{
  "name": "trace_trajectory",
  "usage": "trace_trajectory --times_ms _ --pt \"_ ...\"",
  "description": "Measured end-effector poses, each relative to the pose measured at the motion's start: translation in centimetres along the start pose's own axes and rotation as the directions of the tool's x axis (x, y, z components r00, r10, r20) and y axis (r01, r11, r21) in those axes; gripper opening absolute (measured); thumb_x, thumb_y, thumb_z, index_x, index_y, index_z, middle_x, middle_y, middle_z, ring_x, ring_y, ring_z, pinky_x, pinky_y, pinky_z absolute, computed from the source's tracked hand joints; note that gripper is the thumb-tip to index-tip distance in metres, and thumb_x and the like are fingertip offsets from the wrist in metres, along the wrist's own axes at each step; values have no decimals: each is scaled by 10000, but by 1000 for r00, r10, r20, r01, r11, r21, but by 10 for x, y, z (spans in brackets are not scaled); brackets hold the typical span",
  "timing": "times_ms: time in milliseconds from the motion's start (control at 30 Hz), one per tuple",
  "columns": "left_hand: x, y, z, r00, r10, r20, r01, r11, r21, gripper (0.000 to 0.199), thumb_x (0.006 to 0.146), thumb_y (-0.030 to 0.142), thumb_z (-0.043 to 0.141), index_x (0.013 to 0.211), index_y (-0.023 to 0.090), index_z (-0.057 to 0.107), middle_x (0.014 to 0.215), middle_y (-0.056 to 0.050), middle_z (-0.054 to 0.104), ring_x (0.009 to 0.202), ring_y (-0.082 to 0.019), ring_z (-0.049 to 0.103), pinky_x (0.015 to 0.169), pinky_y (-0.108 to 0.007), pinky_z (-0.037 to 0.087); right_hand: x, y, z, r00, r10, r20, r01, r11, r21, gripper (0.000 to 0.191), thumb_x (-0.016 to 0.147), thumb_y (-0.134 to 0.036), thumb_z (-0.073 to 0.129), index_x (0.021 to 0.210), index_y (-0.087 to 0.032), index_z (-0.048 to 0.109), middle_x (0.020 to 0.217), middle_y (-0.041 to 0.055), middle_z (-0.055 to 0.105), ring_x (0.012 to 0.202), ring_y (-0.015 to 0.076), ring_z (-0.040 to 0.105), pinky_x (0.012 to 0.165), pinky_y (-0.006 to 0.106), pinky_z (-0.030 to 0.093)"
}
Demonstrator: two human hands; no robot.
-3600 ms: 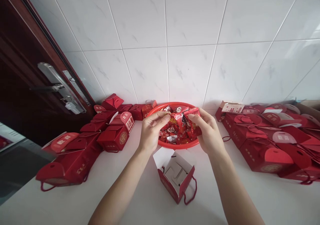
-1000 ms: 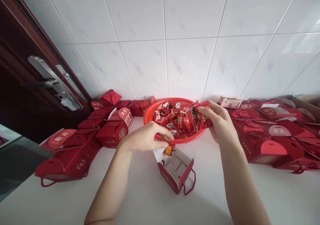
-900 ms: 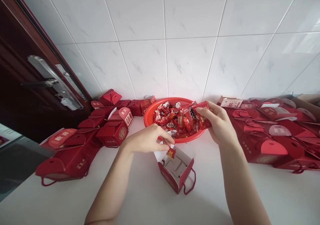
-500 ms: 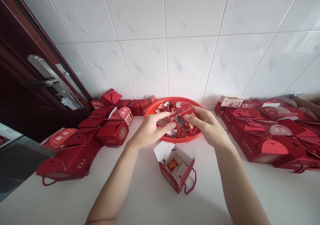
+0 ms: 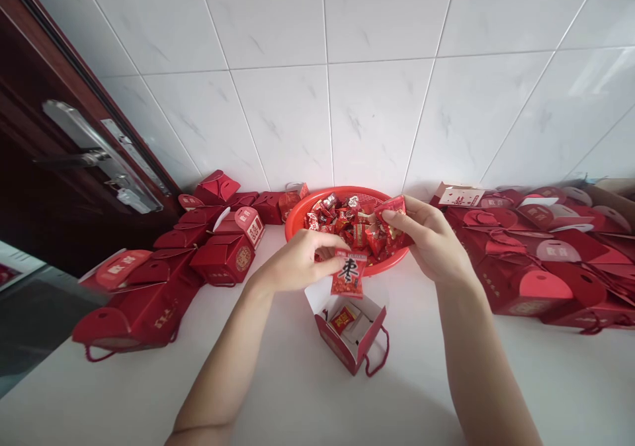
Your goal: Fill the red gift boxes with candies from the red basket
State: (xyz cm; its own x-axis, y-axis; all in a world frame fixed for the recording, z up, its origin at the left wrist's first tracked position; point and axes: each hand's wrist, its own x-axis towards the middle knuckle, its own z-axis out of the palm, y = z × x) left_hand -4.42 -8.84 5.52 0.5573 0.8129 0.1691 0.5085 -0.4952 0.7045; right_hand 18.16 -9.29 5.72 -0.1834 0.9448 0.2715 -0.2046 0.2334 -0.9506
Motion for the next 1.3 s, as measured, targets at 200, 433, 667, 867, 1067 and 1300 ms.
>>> trace_trajectory --times_ms 200,433,667,867,1067,1300 --pt "1 -1 9 890 -103 444 32 986 166 348 848 216 638 1180 232 741 968 -22 791 822 -185 729 707 -240 519 -1 2 0 999 -10 40 10 1000 -18 171 862 -388 730 879 -220 704 842 23 724 734 174 659 683 311 542" --pt "4 0 10 970 -21 243 6 998 64 254 934 279 588 1134 211 731 978 -35 787 934 -207 730 812 -282 540 -1 3 3 994 -10 112 22 994 -106 200 841 -394 758 872 -211 685 841 17 707 747 169 637 692 311 519" --pt "6 7 14 996 6 -84 -35 937 -349 238 876 383 724 962 161 720 986 -57 788 956 -228 741 846 -314 590 3 10 18 996 -23 85 30 995 -90 287 741 -409 835 823 -203 652 792 -3 679 692 147 605 639 286 502" --pt "10 10 19 968 -45 -245 -53 924 -380 302 818 420 783 983 172 734 973 -52 786 904 -226 744 826 -325 604 4 16 23 1000 -26 4 27 998 -63 318 744 -415 838 902 -204 660 878 21 707 769 161 631 720 303 523" --pt "8 8 13 955 -21 -295 -83 938 -335 254 853 397 722 932 157 750 916 -57 774 856 -211 725 769 -304 593 1 7 14 992 -1 124 23 984 -177 294 809 -462 776 891 -206 655 773 -4 640 698 147 575 635 279 475" --pt "1 3 3 995 -92 -39 88 990 -107 98 802 227 690 845 172 760 819 -20 778 764 -184 715 690 -260 551 -1 0 -1 997 -30 70 48 963 -266 237 883 -440 705 934 -210 681 666 -40 510 622 118 457 570 261 367"
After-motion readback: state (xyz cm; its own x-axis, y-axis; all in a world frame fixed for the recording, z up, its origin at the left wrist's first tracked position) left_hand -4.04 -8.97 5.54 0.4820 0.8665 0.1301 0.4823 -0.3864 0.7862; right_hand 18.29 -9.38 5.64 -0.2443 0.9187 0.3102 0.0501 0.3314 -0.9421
